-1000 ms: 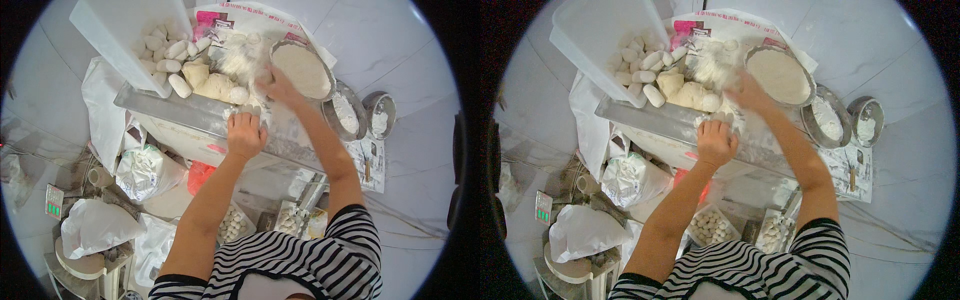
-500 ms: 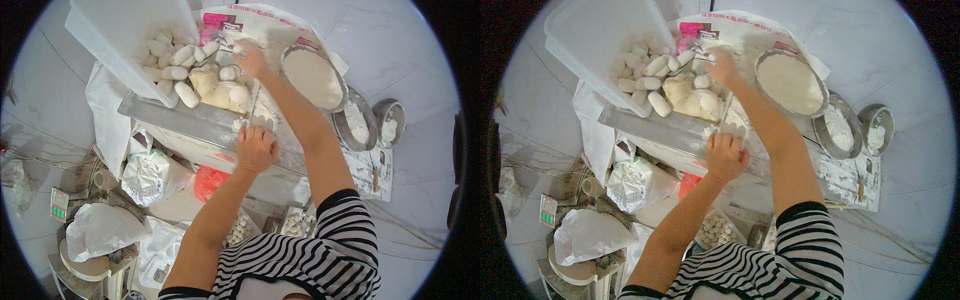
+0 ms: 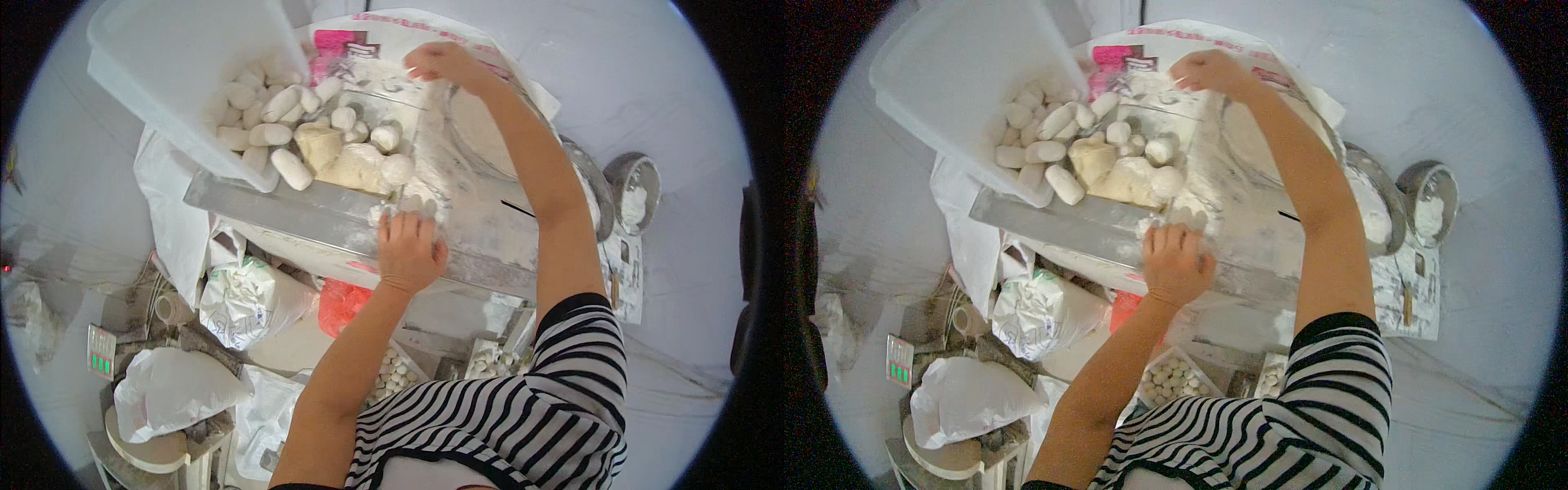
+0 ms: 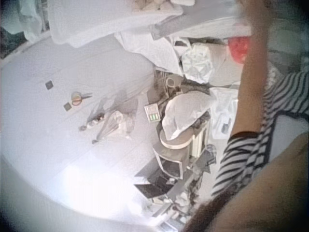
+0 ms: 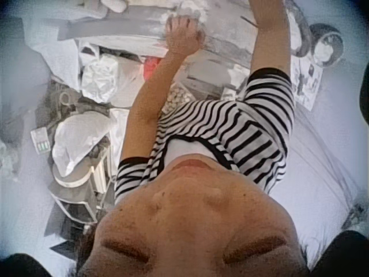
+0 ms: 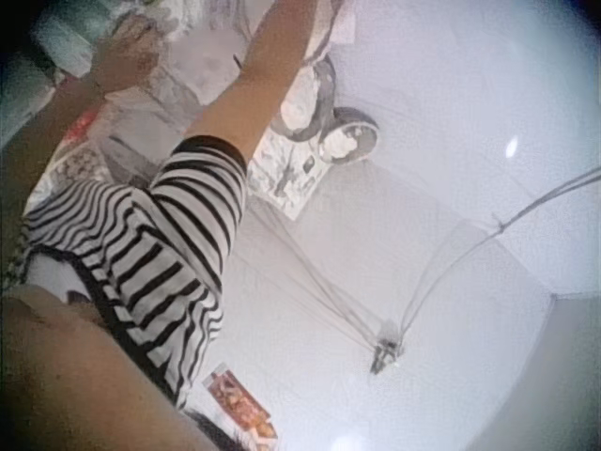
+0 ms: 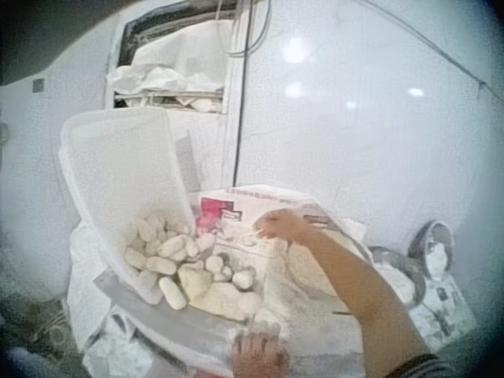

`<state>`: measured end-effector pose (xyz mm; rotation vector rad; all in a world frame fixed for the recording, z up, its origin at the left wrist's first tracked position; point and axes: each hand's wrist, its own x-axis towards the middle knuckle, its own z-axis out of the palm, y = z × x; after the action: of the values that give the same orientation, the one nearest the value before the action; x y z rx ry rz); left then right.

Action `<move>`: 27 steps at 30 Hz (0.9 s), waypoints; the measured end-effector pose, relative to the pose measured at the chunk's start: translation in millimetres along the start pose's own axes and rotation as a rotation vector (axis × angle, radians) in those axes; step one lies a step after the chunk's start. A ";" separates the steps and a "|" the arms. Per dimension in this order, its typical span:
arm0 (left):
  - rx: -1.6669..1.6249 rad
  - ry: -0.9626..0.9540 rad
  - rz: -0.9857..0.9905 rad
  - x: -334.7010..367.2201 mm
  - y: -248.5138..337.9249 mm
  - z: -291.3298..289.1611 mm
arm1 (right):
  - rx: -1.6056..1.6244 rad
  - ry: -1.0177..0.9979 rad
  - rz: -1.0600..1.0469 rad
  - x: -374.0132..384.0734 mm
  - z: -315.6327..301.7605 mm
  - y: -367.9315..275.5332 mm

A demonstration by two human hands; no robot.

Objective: The person operates a dough-processing machine, feeding dough pieces into the hopper and collecting the formed dough balls from the output tray. They repeatedly transfer the dough balls into a white container.

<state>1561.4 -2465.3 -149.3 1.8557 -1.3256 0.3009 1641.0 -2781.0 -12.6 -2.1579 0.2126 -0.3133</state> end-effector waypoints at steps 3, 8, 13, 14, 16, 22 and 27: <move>0.014 0.032 0.017 1.8 2.2 -1.2 | -0.454 0.304 0.422 -42.0 -60.6 22.8; 0.033 0.064 0.038 1.5 3.3 -1.1 | -1.196 0.392 0.411 -96.0 -32.8 91.1; 0.055 0.080 0.055 -0.3 1.2 0.6 | -0.226 0.329 0.711 -59.9 8.5 123.9; 0.065 0.073 0.053 0.2 0.3 1.7 | -0.477 0.278 0.493 -48.1 4.9 118.7; 0.073 0.007 0.033 -1.1 0.3 3.6 | -0.949 0.170 0.050 -29.0 -4.9 95.1; 0.151 0.083 0.108 1.4 1.2 4.6 | -0.337 0.538 0.117 -41.9 67.8 -25.1; 0.232 0.033 0.065 -1.6 -4.7 11.0 | 0.131 0.752 -0.153 -208.7 156.9 -55.1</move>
<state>1562.0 -2471.7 -159.5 1.9907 -1.3784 0.5369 1491.4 -2571.7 -83.3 -1.8417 0.4324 -1.1888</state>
